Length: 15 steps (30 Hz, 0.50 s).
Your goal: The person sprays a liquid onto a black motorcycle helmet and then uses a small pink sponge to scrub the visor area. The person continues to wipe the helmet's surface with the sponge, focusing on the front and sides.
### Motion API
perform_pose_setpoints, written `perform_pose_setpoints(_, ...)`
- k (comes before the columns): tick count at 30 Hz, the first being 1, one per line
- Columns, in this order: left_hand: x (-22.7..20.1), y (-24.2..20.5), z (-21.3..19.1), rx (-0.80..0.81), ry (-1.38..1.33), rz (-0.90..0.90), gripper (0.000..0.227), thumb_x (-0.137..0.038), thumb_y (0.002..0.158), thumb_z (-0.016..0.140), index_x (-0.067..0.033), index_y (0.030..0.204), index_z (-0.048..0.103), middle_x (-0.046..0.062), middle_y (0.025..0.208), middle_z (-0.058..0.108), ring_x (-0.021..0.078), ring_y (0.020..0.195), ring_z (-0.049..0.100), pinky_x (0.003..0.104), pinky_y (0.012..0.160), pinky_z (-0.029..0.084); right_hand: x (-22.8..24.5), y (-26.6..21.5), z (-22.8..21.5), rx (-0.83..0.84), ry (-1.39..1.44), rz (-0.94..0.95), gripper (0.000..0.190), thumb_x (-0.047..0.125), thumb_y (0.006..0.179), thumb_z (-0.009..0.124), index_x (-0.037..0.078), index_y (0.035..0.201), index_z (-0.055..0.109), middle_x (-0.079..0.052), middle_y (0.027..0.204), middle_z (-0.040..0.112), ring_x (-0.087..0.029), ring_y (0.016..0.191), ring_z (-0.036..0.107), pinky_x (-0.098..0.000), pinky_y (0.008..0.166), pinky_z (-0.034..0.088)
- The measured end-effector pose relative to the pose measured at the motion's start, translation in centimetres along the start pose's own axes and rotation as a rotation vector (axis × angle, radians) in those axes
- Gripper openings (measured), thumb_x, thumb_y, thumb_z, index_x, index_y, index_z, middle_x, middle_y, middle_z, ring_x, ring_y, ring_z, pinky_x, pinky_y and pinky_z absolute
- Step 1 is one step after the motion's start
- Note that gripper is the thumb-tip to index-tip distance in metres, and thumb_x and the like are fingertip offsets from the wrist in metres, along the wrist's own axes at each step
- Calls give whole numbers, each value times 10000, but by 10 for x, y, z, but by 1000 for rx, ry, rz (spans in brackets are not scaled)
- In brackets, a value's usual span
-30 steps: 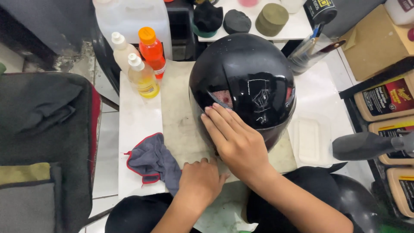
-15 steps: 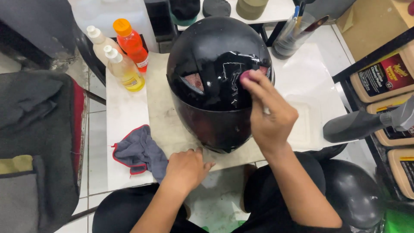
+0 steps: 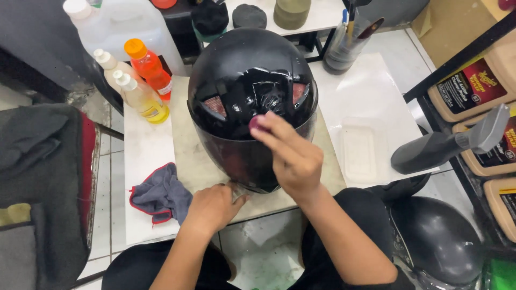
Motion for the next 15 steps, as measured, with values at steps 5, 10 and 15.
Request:
perform_pose_setpoints(5, 0, 6, 1, 99, 15, -45, 563, -471, 955, 511, 41, 870, 729, 204, 754, 707, 347, 735, 731, 460, 682, 586, -1, -1, -15, -39, 30, 29, 233, -91, 920, 616, 56, 932, 797, -138, 1001, 769, -319, 988, 738, -398, 868, 610)
perform_pose_setpoints(10, 1, 7, 7, 85, 26, -28, 547, -458, 949, 515, 37, 845, 722, 202, 731, 701, 331, 708, 729, 441, 650, 590, 4, -27, -22, -85, 0, 74, 215, -66, 934, 612, 53, 944, 791, -157, 1019, 762, -317, 1024, 721, -400, 845, 608)
perform_pose_setpoints(15, 8, 11, 23, -50, 59, 86, 538, -443, 923, 555, 53, 795, 721, 218, 686, 693, 346, 643, 719, 476, 576, 585, 18, -42, -10, 99, -105, -159, 272, 9, 960, 548, 116, 966, 798, -69, 1049, 780, -253, 998, 755, -322, 895, 592)
Point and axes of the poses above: each hand's wrist, its own y-axis towards the middle knuckle, its own z-axis out of the palm, x = y × z, the point moved 5 cm from there along y, towards the middle knuckle
